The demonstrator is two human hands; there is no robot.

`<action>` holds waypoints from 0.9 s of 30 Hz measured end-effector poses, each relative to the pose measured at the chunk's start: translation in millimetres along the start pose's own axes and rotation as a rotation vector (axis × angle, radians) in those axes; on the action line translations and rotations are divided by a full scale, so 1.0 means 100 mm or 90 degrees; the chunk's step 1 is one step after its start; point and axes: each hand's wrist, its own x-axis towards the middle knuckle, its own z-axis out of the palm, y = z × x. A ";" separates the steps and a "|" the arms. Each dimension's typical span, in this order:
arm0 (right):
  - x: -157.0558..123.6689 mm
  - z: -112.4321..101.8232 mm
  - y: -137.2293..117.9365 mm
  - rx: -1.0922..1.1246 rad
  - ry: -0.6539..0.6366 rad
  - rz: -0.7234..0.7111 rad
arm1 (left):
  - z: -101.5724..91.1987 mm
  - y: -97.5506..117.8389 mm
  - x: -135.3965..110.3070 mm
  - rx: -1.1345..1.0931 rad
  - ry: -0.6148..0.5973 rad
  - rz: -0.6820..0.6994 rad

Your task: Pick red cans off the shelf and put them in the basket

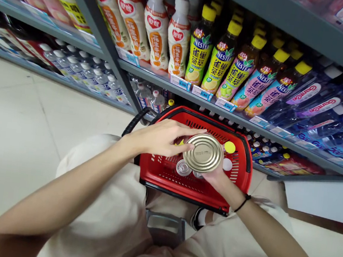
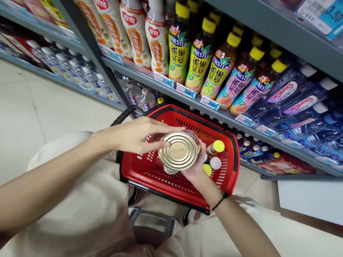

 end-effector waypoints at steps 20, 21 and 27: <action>-0.34 0.01 -0.92 -0.439 -0.211 -0.443 | 0.68 0.26 0.16 -0.332 0.210 -0.117; -0.38 0.02 -0.92 -0.459 -0.227 -0.452 | 0.67 0.26 0.16 -0.331 0.213 -0.108; -0.56 0.02 -0.90 -0.469 -0.223 -0.450 | 0.62 0.16 0.08 -0.233 0.230 -0.023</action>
